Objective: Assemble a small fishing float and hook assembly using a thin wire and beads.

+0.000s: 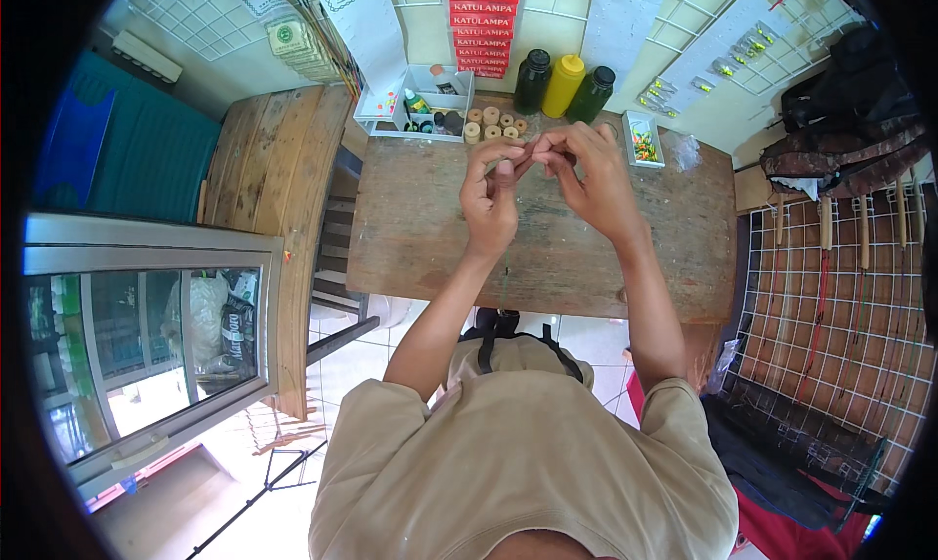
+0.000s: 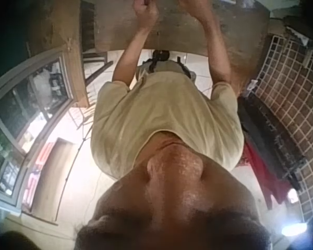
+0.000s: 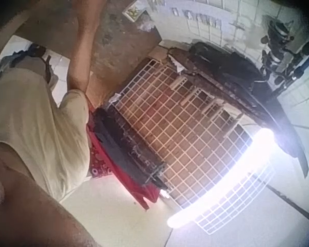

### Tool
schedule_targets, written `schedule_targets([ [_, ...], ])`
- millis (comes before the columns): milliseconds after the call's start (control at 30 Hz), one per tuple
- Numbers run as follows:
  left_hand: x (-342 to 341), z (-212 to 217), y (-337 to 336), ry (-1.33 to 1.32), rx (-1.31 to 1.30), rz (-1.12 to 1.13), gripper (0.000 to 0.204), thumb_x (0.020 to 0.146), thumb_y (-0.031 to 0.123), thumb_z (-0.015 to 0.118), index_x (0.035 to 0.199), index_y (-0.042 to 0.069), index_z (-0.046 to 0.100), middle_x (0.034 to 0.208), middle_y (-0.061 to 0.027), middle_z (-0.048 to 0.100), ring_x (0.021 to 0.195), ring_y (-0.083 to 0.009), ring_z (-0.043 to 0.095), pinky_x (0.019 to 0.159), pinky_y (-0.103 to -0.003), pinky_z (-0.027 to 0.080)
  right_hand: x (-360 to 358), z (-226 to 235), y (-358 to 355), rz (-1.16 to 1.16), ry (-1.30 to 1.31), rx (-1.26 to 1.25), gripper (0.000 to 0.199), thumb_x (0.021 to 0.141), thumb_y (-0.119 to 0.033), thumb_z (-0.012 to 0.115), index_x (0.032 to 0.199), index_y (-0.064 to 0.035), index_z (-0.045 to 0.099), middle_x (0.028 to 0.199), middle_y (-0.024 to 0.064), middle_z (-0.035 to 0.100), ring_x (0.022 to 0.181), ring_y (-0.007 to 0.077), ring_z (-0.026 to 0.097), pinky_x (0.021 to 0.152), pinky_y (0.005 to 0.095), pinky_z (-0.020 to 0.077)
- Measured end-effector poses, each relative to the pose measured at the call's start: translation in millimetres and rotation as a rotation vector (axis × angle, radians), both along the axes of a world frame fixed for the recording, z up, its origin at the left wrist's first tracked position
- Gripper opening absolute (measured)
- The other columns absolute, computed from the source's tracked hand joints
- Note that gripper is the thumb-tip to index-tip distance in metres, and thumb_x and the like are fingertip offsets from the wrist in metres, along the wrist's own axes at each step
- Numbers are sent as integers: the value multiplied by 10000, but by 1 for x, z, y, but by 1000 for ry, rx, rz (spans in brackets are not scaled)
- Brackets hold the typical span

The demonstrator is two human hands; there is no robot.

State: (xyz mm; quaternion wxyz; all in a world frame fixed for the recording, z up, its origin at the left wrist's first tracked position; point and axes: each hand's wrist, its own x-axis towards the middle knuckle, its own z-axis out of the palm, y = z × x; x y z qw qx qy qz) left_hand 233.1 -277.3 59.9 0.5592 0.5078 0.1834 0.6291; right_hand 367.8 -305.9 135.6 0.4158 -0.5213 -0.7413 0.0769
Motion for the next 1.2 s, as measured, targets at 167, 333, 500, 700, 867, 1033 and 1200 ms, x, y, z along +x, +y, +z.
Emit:
schedule_targets([
  [167,1,2,-2,-11,21,-24,262,1003,176,411,1109,-45,505,1206,-156,457,1174,-290,527,986,-400,472,1,3,1,-35,-17,41,124,791,-42,654,892,-81,594,797,21,604,740,209,535,686,328,334],
  [333,2,5,-4,-18,50,-40,277,1005,164,400,1164,-47,484,1239,-152,433,1208,-308,504,1007,-416,452,4,11,-2,-39,-127,52,126,792,-63,657,891,-86,583,781,15,594,726,207,508,679,326,332],
  [500,4,3,-5,-12,87,-42,286,1006,158,388,1195,-45,460,1266,-150,411,1235,-319,481,1026,-428,433,9,13,-2,-9,-157,32,120,792,-57,652,883,-86,580,779,15,594,721,211,500,677,325,331],
  [700,5,5,-5,-7,120,-39,320,1002,205,417,1213,-35,445,1293,-132,421,1263,-315,457,1037,-420,419,11,15,-2,1,-185,27,116,789,-52,646,878,-80,576,806,18,612,729,212,504,675,328,333],
  [867,5,6,-6,-3,123,-35,295,1006,170,392,1200,-42,458,1277,-151,408,1244,-312,473,1030,-422,429,12,16,-1,19,-201,27,116,785,-48,642,873,-74,571,819,20,618,738,213,511,681,332,339],
  [1033,3,9,-7,27,111,-30,294,1007,170,391,1201,-38,465,1274,-149,415,1244,-302,474,1026,-411,431,14,17,2,37,-250,-38,106,790,-59,631,879,-76,575,785,18,594,774,214,520,692,342,348],
  [1200,4,7,-7,42,105,-18,295,1007,168,392,1207,-34,469,1270,-145,421,1223,-276,485,1016,-394,440,14,22,3,64,-260,-42,115,792,-76,636,895,-85,586,762,23,580,789,214,520,707,347,355],
])
